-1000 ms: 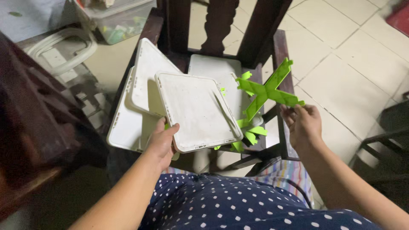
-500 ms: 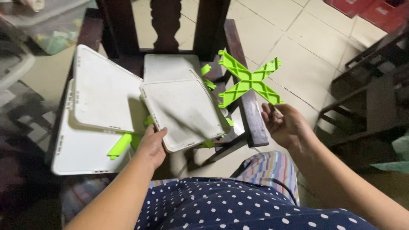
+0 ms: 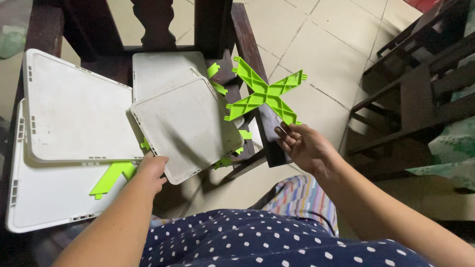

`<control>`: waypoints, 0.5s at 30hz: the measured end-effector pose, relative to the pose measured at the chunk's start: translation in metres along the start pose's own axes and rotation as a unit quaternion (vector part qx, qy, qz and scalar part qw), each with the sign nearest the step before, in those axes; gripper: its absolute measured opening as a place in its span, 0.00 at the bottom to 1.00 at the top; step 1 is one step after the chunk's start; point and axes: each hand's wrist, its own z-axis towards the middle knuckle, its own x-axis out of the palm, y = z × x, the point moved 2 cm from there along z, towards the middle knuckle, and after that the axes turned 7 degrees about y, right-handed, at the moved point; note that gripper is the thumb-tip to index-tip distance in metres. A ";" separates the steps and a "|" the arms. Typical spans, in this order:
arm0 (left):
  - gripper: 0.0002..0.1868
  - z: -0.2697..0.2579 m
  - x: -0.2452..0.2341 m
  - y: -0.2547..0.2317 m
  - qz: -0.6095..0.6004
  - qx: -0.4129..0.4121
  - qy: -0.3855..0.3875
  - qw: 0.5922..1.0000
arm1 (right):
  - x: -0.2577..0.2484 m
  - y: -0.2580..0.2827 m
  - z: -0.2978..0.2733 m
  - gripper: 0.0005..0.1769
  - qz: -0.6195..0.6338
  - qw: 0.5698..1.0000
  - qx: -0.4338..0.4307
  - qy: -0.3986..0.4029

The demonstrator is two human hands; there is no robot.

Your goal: The person assembles white square trays with green X-shaped plastic supports. They pick up each tray, align and insert the green supports into slots on the tray edges, and place the assembled units on a wooden chair. The process is repeated for multiple trays.

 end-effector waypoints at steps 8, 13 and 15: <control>0.29 0.004 -0.005 0.011 0.001 -0.026 -0.024 0.999 | 0.003 -0.013 0.010 0.08 0.045 0.998 0.035 -0.013; 0.28 -0.004 0.002 0.017 -0.004 -0.033 -0.011 0.999 | 0.010 -0.011 0.001 0.13 0.050 0.998 0.022 0.008; 0.25 -0.011 0.006 0.016 -0.086 0.017 0.000 0.996 | 0.016 -0.011 -0.005 0.17 0.050 0.998 0.020 0.030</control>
